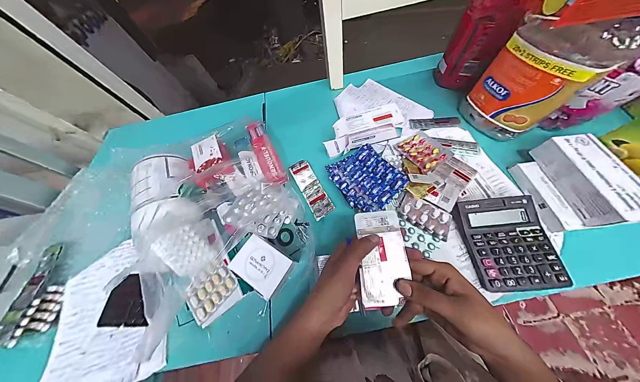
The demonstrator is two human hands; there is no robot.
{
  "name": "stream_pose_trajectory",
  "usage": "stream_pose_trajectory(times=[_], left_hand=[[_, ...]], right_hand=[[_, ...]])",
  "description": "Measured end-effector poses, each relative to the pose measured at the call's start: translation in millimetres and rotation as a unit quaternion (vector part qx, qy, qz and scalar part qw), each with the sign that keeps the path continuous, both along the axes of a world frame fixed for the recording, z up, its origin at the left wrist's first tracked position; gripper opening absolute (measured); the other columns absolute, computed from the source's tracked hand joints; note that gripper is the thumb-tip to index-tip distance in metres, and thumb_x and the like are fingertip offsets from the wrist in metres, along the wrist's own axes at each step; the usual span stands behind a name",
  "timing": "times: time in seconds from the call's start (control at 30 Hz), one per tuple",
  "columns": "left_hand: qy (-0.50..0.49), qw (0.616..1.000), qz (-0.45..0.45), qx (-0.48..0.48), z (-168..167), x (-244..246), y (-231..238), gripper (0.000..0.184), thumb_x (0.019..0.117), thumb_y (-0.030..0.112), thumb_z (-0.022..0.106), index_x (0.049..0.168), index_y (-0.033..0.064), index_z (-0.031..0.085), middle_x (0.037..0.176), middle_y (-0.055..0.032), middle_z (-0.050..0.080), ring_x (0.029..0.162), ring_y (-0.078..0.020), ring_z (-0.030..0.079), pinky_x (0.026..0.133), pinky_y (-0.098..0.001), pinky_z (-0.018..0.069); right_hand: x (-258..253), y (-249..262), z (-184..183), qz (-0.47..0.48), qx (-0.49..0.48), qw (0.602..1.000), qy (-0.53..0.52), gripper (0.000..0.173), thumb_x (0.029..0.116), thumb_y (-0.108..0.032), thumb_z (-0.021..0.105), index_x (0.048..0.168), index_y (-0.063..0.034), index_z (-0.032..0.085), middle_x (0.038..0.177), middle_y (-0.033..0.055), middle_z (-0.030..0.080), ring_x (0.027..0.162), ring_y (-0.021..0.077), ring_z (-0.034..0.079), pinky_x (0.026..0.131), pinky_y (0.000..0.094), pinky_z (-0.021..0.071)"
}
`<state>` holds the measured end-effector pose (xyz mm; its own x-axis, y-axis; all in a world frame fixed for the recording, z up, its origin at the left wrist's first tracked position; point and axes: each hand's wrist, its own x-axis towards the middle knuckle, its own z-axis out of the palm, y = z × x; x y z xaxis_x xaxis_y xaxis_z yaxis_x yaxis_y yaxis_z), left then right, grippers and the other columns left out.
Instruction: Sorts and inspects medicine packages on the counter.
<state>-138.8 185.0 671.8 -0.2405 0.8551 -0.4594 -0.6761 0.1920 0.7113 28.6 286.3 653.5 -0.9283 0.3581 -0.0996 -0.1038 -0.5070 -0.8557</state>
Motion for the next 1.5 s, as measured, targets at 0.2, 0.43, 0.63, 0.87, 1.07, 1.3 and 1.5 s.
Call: stream_pose_trajectory(times=[0.2, 0.43, 0.63, 0.87, 1.07, 1.3, 1.5], left_hand=[[0.01, 1.0, 0.01, 0.019, 4, -3, 8, 0.029, 0.1101, 0.022, 0.04, 0.121, 0.006, 0.06, 0.099, -0.0042, 0.076, 0.088, -0.0121, 0.075, 0.078, -0.0289, 0.0633], [0.079, 0.996, -0.022, 0.033, 6, -10, 6, 0.036, 0.1125, 0.03, 0.032, 0.123, 0.0093, 0.059, 0.103, -0.0014, 0.076, 0.088, -0.0086, 0.074, 0.074, -0.0243, 0.0618], [0.148, 0.986, -0.082, 0.003, 10, -21, 14, 0.036, 0.112, 0.034, 0.033, 0.117, 0.0116, 0.06, 0.093, 0.0029, 0.074, 0.082, -0.0052, 0.073, 0.07, -0.0234, 0.0611], [0.153, 0.983, -0.094, -0.034, 14, -33, 16, 0.045, 0.1111, 0.044, 0.03, 0.119, 0.0109, 0.06, 0.092, 0.0026, 0.072, 0.084, -0.0048, 0.072, 0.075, -0.0244, 0.0613], [0.132, 0.986, -0.093, -0.039, 11, -38, 8, 0.04, 0.1105, 0.044, 0.033, 0.121, 0.0147, 0.058, 0.095, 0.0026, 0.074, 0.083, -0.0077, 0.074, 0.069, -0.0262, 0.0627], [0.122, 0.991, -0.047, -0.016, 12, -28, -2, 0.024, 0.1096, 0.036, 0.043, 0.125, 0.0192, 0.052, 0.096, 0.0047, 0.075, 0.075, -0.0046, 0.073, 0.06, -0.0193, 0.0598], [0.371, 0.912, -0.077, 0.157, -5, -17, -13, 0.041, 0.1096, 0.032, 0.045, 0.137, 0.0032, 0.053, 0.117, 0.0061, 0.068, 0.105, 0.0056, 0.064, 0.094, -0.0179, 0.0545]], right_hand=[[-4, 13, -1, 0.042, -0.025, 0.999, 0.011, 0.025, 0.1022, -0.009, 0.06, 0.125, -0.0054, 0.071, 0.117, 0.0089, 0.075, 0.105, 0.022, 0.075, 0.09, 0.0402, 0.064], [-4, 20, -4, 0.053, 0.032, 0.998, -0.027, 0.029, 0.1091, -0.016, 0.048, 0.135, -0.0073, 0.059, 0.113, 0.0119, 0.076, 0.093, 0.0268, 0.078, 0.077, 0.0398, 0.0674], [2, 18, -16, -0.007, 0.149, 0.989, -0.013, 0.014, 0.1061, -0.015, 0.054, 0.114, -0.0097, 0.065, 0.092, 0.0025, 0.077, 0.077, 0.0176, 0.078, 0.062, 0.033, 0.0668], [7, 26, -25, -0.125, 0.15, 0.981, 0.001, 0.013, 0.1067, -0.016, 0.052, 0.105, -0.0129, 0.065, 0.085, 0.0036, 0.078, 0.062, 0.0128, 0.074, 0.054, 0.026, 0.0631], [3, 24, -28, -0.136, 0.138, 0.981, 0.002, 0.011, 0.1053, -0.018, 0.057, 0.101, -0.0138, 0.066, 0.079, 0.0024, 0.077, 0.06, 0.0123, 0.074, 0.055, 0.0261, 0.0631], [-7, 18, -30, -0.068, 0.122, 0.99, 0.021, 0.014, 0.1059, -0.021, 0.056, 0.102, -0.0145, 0.067, 0.087, 0.0009, 0.077, 0.07, 0.0126, 0.076, 0.063, 0.028, 0.0653], [-15, 12, -30, -0.004, 0.159, 0.986, 0.051, 0.024, 0.1065, -0.019, 0.054, 0.129, -0.0108, 0.058, 0.112, -0.0014, 0.074, 0.095, 0.0098, 0.074, 0.083, 0.028, 0.0632]])
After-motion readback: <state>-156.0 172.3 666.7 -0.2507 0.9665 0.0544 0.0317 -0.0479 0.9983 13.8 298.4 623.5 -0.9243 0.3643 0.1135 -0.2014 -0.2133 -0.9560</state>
